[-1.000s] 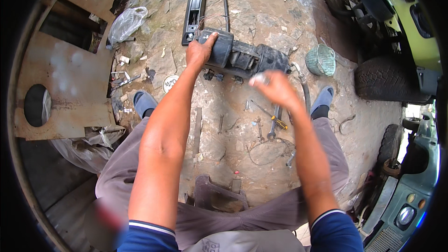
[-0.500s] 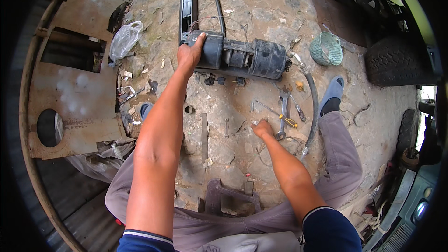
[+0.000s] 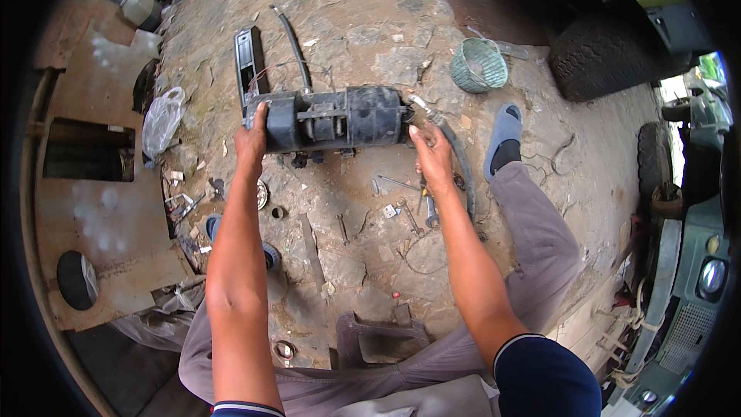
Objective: The person disassembles a car blower motor assembly with a screwdriver and by hand, removing a connector and extracting the motor from the housing.
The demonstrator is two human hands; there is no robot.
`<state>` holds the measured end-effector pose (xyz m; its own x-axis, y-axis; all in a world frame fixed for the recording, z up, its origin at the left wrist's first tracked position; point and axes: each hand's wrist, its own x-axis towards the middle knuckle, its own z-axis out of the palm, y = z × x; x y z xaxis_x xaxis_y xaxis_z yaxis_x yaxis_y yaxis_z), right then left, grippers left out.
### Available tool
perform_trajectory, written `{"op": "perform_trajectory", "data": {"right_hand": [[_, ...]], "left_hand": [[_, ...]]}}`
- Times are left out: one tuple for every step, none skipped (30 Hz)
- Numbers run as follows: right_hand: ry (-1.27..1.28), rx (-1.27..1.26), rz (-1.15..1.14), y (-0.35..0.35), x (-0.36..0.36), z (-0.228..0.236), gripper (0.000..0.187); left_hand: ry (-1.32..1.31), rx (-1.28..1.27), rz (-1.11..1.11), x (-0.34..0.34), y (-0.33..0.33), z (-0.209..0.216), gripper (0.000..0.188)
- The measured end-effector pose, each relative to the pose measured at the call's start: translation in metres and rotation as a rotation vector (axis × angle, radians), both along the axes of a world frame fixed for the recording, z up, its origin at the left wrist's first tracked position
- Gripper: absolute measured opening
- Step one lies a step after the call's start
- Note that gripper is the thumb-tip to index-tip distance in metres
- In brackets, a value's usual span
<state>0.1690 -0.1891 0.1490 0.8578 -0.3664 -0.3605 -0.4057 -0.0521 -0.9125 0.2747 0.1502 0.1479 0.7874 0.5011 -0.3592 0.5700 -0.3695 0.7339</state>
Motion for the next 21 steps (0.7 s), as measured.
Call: {"op": "perform_trajectory", "data": {"right_hand": [[-0.023, 0.019, -0.002, 0.003, 0.005, 0.003, 0.077], [-0.031, 0.035, 0.008, 0.007, 0.007, 0.000, 0.081], [-0.037, 0.041, 0.005, 0.007, 0.007, -0.005, 0.085], [-0.021, 0.043, -0.050, 0.008, 0.009, -0.010, 0.087], [0.083, 0.092, -0.073, 0.016, 0.013, -0.008, 0.086], [0.117, 0.096, -0.065, 0.003, 0.020, -0.017, 0.090], [0.151, 0.099, -0.056, -0.011, 0.026, -0.026, 0.094], [0.114, 0.098, -0.053, -0.011, 0.031, -0.028, 0.090], [0.076, 0.096, -0.049, -0.011, 0.034, -0.030, 0.086], [0.039, 0.091, -0.044, -0.012, 0.039, -0.031, 0.082], [-0.041, 0.198, -0.020, -0.019, 0.041, -0.041, 0.080], [-0.057, 0.295, 0.008, -0.014, 0.047, -0.037, 0.077], [-0.070, 0.393, 0.038, -0.008, 0.052, -0.034, 0.074], [-0.065, 0.463, 0.018, -0.001, 0.056, -0.034, 0.064], [-0.056, 0.551, 0.004, -0.007, 0.060, -0.035, 0.056], [-0.076, 0.607, -0.024, -0.011, 0.063, -0.036, 0.054], [-0.095, 0.663, -0.048, -0.012, 0.067, -0.034, 0.052], [-0.096, 0.649, -0.060, -0.010, 0.070, -0.032, 0.052], [-0.082, 0.641, -0.076, -0.008, 0.073, -0.029, 0.050], [-0.086, 0.598, -0.080, -0.024, 0.073, -0.034, 0.051], [-0.090, 0.581, -0.059, -0.021, 0.075, -0.029, 0.051]], "left_hand": [[-0.025, -0.009, 0.012, 0.001, 0.008, -0.009, 0.098], [-0.044, -0.016, 0.020, 0.001, 0.015, -0.014, 0.099], [-0.014, -0.024, -0.016, 0.002, 0.011, -0.010, 0.101], [-0.015, -0.037, -0.036, 0.006, 0.010, -0.010, 0.101], [-0.013, -0.035, -0.035, 0.003, 0.019, -0.011, 0.101], [0.026, -0.071, -0.048, 0.004, 0.007, -0.002, 0.101], [0.028, -0.099, -0.075, 0.004, -0.008, 0.002, 0.101], [0.022, -0.109, -0.080, 0.002, -0.008, 0.009, 0.101], [0.015, -0.121, -0.083, 0.003, -0.007, 0.013, 0.101], [0.012, -0.151, -0.103, 0.010, -0.004, 0.005, 0.102], [0.011, -0.088, -0.073, 0.009, -0.016, 0.011, 0.101], [-0.015, -0.070, -0.087, 0.009, -0.001, 0.005, 0.100], [-0.039, -0.051, -0.100, 0.009, 0.012, -0.002, 0.099], [-0.059, 0.030, -0.057, 0.008, 0.020, -0.010, 0.097], [-0.102, 0.047, -0.034, 0.011, 0.013, -0.012, 0.098], [-0.102, 0.032, -0.018, 0.015, 0.008, -0.012, 0.098], [-0.103, 0.017, 0.002, 0.019, 0.007, -0.017, 0.099], [-0.094, 0.020, 0.006, 0.021, 0.008, -0.016, 0.099], [-0.086, 0.022, 0.011, 0.020, 0.009, -0.016, 0.100], [-0.006, 0.005, -0.010, 0.021, -0.014, -0.003, 0.100], [-0.048, -0.017, 0.035, 0.020, -0.011, -0.001, 0.097]]}}
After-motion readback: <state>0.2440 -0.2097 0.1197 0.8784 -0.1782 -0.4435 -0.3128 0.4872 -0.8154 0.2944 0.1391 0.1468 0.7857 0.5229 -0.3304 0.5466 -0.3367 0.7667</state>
